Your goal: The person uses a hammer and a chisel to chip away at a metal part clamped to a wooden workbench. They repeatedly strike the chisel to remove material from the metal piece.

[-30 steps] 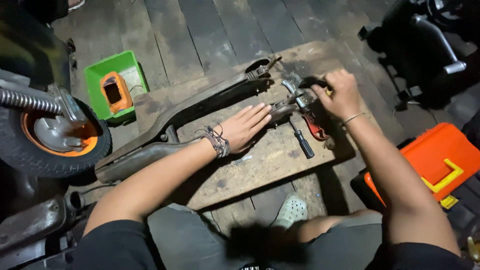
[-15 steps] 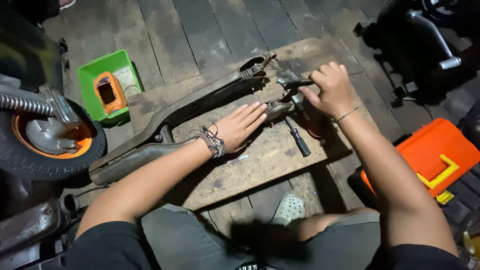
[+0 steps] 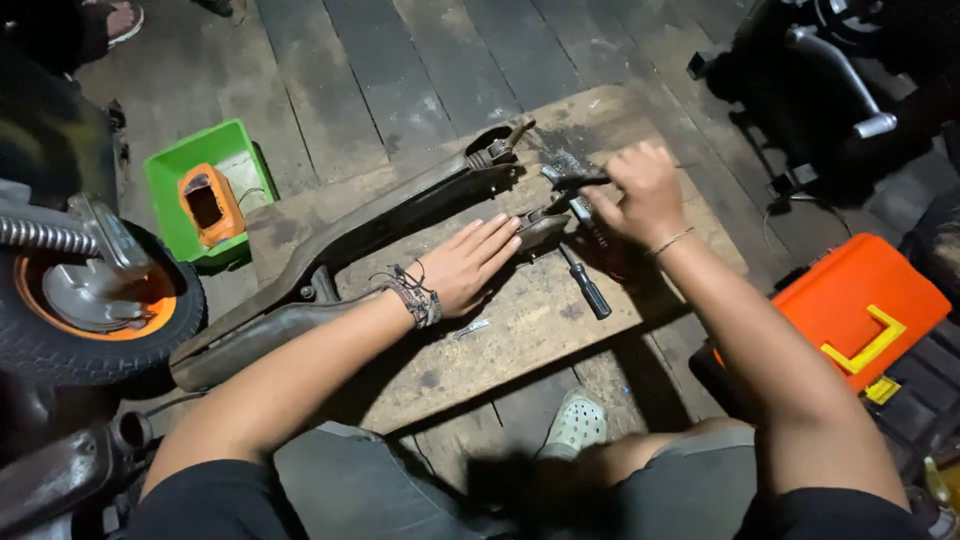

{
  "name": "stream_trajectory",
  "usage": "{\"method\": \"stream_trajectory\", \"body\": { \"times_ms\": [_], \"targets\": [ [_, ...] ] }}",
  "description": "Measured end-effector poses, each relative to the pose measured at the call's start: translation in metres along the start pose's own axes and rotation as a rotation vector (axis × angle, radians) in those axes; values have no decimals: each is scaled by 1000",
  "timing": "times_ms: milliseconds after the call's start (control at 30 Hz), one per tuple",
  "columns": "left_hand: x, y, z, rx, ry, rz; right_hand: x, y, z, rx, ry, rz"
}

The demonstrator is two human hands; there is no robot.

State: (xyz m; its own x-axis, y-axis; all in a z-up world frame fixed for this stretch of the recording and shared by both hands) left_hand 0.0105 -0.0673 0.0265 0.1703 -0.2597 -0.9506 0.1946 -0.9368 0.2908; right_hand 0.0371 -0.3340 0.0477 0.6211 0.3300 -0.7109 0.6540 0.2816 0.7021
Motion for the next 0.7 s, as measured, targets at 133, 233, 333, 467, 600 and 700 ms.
{"method": "stream_trajectory", "body": {
  "times_ms": [133,233,333,467,600,700],
  "targets": [
    [4,-3,0,-2,-5,3,-3,1,4,-42,-30,-24],
    [0,-1,0,-1,-4,7,-11,-19,38,-47,-133,-64],
    [0,3,-3,3,27,20,-15,-49,80,129,-217,-120],
    [5,-2,0,-13,-62,45,-15,-40,73,212,-106,-8],
    [2,-2,-1,-3,-75,57,10,-14,19,117,-17,28],
    [3,-1,-4,9,-63,64,11,10,-10,-8,-49,38]
  ]
}}
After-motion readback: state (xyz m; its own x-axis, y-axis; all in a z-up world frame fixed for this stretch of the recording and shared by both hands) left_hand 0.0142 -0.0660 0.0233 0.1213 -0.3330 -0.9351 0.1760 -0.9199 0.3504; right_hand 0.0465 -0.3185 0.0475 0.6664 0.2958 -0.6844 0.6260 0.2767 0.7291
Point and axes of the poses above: each hand's wrist, its own y-axis towards the middle knuckle, its own x-axis out of the palm, z = x × y, the point moved 7 cm from there along y, towards the middle knuckle, and after that the axes turned 4 degrees about z, right-handed, at the moved point
